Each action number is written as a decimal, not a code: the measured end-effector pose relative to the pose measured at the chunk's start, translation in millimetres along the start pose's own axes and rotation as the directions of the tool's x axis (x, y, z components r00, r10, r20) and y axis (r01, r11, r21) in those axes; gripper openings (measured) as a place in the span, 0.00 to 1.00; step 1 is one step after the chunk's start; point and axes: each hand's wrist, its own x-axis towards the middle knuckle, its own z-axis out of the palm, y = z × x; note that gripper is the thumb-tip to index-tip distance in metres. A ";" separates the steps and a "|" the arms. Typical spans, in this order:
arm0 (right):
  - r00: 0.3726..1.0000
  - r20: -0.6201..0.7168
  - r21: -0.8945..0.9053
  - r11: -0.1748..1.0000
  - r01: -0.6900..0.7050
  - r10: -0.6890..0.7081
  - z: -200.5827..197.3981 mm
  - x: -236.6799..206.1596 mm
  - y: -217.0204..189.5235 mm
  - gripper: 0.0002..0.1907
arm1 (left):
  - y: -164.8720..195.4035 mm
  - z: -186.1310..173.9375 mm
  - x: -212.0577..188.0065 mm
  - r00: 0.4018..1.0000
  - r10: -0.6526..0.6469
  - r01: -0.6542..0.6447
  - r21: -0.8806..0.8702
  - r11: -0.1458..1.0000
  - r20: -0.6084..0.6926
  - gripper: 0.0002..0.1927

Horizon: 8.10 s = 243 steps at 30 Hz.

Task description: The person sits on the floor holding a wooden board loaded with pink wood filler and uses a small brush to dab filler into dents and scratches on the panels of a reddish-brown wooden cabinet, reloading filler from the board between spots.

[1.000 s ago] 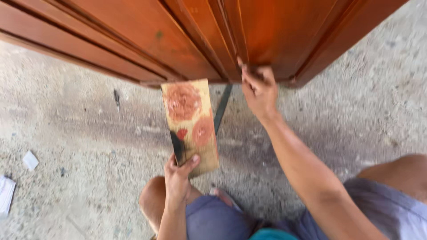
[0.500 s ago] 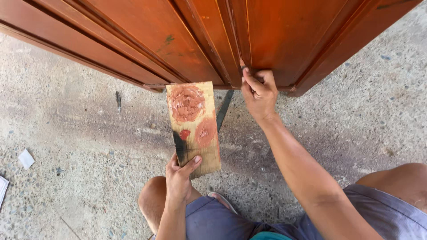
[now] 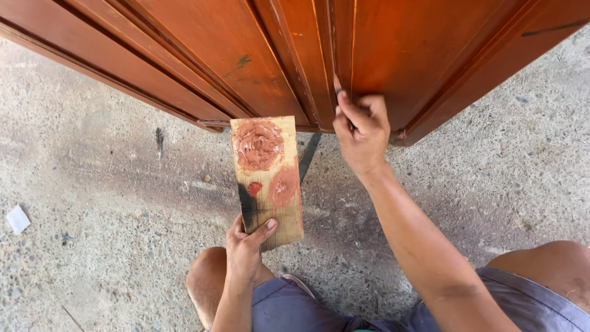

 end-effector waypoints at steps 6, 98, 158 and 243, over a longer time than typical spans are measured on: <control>0.970 0.140 -0.079 0.979 -0.190 0.200 -26.5 -51.9 14.0 0.11 | -1.8 12.3 -0.9 1.000 0.001 -0.001 -0.113 0.994 -0.005 0.23; 0.990 -0.004 -0.006 0.990 -0.138 0.138 0.0 -55.7 32.7 0.10 | 6.3 -20.3 -26.4 0.986 -0.093 0.092 -0.018 0.996 -0.136 0.19; 0.711 0.659 -0.169 0.969 -0.179 0.246 -119.0 -30.0 -107.0 0.16 | 13.1 35.0 -34.0 0.996 -0.087 0.079 -0.205 0.976 -0.032 0.22; 0.950 0.061 -0.081 0.951 -0.300 0.305 8.0 -127.4 83.1 0.11 | -0.7 -24.9 -51.9 0.955 -0.231 0.229 -0.029 0.973 -0.187 0.15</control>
